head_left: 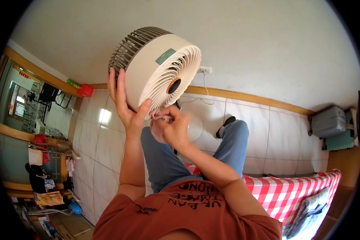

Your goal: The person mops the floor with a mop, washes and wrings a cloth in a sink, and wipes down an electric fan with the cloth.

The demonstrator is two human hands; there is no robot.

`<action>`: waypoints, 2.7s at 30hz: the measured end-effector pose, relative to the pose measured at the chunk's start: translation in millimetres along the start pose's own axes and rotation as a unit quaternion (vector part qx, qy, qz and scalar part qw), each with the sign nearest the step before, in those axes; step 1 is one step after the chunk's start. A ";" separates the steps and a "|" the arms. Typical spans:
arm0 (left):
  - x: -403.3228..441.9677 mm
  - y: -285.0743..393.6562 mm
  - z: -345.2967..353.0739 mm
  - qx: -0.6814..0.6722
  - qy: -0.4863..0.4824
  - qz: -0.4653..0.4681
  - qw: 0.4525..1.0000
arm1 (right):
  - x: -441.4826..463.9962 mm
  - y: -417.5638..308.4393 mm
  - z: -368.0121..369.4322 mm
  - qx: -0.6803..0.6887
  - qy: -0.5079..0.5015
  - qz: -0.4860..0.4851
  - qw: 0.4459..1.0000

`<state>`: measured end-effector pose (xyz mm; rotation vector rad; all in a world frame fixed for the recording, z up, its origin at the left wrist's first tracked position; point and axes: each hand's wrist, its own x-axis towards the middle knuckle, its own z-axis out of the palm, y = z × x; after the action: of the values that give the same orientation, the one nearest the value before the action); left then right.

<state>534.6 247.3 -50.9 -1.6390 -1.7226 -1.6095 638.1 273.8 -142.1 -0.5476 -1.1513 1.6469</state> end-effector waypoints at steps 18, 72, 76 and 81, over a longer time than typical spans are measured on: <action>0.0 0.9 -1.7 -0.007 -0.005 0.003 1.000 | -13.4 -9.4 9.5 -0.077 -0.047 0.009 0.996; -7.8 -8.1 -6.2 -0.029 -0.010 0.033 0.999 | -17.9 102.5 -110.2 -0.305 0.006 0.117 0.945; -38.5 -38.3 -7.7 -0.285 0.114 -0.072 0.949 | 49.1 115.5 -127.1 -0.044 0.176 0.115 0.977; -90.5 -89.1 3.2 -0.434 0.145 -0.385 0.801 | 78.2 76.6 -95.1 0.262 0.104 0.198 0.939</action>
<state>492.2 225.5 -168.6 -0.7733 -1.6548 -3.1935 647.0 382.1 -238.0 -0.6095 -0.4241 2.0830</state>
